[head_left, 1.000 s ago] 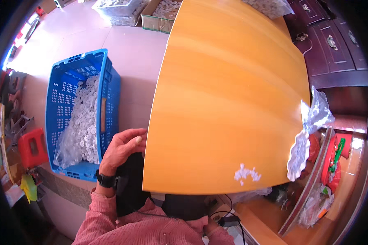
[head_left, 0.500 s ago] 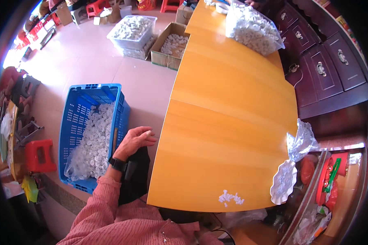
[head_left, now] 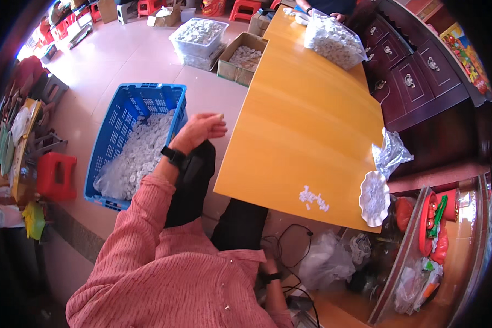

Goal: Assembling small white plastic components by inserting one piece into another and placing them on a table.

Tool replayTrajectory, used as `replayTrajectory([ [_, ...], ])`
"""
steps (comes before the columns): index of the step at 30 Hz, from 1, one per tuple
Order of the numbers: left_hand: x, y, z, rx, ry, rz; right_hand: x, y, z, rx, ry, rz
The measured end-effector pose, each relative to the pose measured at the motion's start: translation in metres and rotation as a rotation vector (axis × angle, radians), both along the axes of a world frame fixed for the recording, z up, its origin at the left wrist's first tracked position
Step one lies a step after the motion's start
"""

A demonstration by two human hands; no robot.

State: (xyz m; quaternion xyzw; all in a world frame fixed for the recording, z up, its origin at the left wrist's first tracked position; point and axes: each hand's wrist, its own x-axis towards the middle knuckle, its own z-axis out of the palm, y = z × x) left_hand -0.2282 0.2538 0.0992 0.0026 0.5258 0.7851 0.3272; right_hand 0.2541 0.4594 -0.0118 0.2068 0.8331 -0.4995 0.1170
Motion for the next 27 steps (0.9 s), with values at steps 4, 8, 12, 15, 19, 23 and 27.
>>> replayTrajectory([
  [4, -0.016, -0.024, 0.017, 0.078, 0.028, 0.044, -0.011, 0.015, 0.020, 0.363, -0.625, 0.317],
  [8, -0.035, -0.070, 0.024, 0.084, 0.089, 0.134, 0.005, 0.004, 0.016, 0.261, -0.449, 0.045],
  [12, -0.056, -0.104, 0.036, 0.102, 0.092, 0.198, 0.011, 0.007, 0.046, 0.302, -0.724, 0.222],
  [15, -0.073, -0.119, 0.027, 0.101, 0.056, 0.220, -0.012, -0.014, 0.068, 0.552, -0.588, 0.007],
  [19, -0.097, -0.103, 0.041, 0.129, 0.062, 0.252, -0.013, -0.019, 0.058, 0.486, 0.139, -0.154],
  [23, -0.136, -0.065, 0.031, 0.086, 0.052, 0.221, -0.013, 0.003, 0.062, 0.373, -0.233, 0.114],
  [27, -0.177, -0.023, -0.011, -0.155, 0.050, 0.212, -0.046, -0.015, 0.130, 0.283, -0.362, -0.168],
])
